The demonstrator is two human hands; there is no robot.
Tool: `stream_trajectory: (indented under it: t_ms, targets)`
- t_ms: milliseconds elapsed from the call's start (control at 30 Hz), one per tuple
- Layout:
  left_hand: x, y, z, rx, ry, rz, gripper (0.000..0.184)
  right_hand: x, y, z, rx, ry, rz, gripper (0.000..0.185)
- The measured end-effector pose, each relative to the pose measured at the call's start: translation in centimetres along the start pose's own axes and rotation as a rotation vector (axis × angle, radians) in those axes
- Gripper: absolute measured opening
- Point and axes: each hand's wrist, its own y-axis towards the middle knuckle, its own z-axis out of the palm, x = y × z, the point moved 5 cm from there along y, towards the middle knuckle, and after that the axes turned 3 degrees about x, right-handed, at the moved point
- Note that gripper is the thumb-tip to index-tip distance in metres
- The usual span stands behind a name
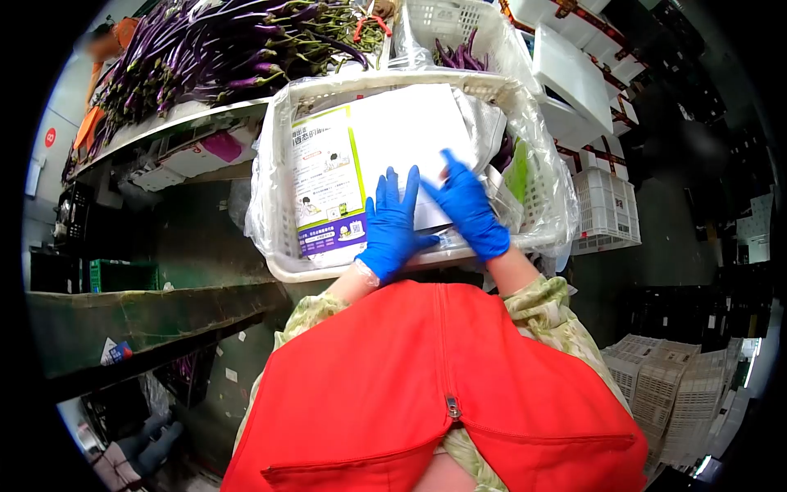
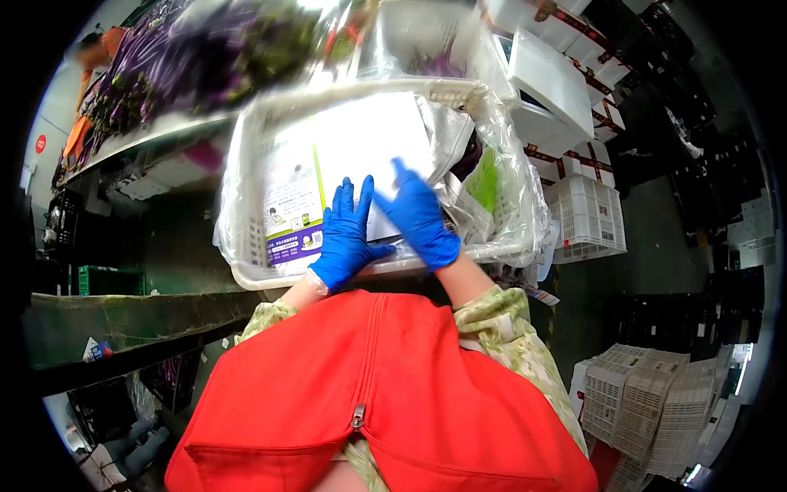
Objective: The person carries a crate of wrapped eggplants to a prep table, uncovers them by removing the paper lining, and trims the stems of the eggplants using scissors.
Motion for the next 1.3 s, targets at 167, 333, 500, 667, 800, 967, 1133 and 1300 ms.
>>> stream_trajectory:
  t_ms: [167,333,500,667,800,967,1133,1300]
  targets:
    - [1.9,1.6,0.2,0.042,0.111,0.047,0.107,-5.6,3.6,-6.0,-0.073,-0.295,0.214,0.082]
    - [2.5,2.7,1.6,-0.161,0.150,0.291,0.057,-5.5,4.2,-3.9,0.218,-0.297,0.041,0.057]
    - [0.6,6.0,-10.0,-0.596,0.119,0.458,0.007,-0.6,10.6,-8.3,0.193,1.050,0.198,0.024]
    - [-1.4,10.3,-21.0,-0.823,0.265,0.447,0.011,5.4,13.4,-13.5,-0.011,0.546,-0.249,0.080]
    - [-7.8,9.1,-24.0,-0.627,0.164,0.790,0.012,7.2,13.4,-15.3,-0.378,-0.049,-0.883,0.087]
    - [-18.9,6.5,-25.8,-0.363,-0.179,1.361,0.022,6.8,13.4,-21.4,-0.301,0.476,-0.655,0.071]
    - [-24.4,6.7,-24.2,-0.086,-0.758,1.344,0.019,1.8,10.2,-31.0,-0.308,0.921,-0.549,0.057]
    - [-32.2,8.2,-18.3,0.331,-1.300,1.245,0.019,-5.4,-0.5,-39.4,-0.517,0.896,-0.463,0.045]
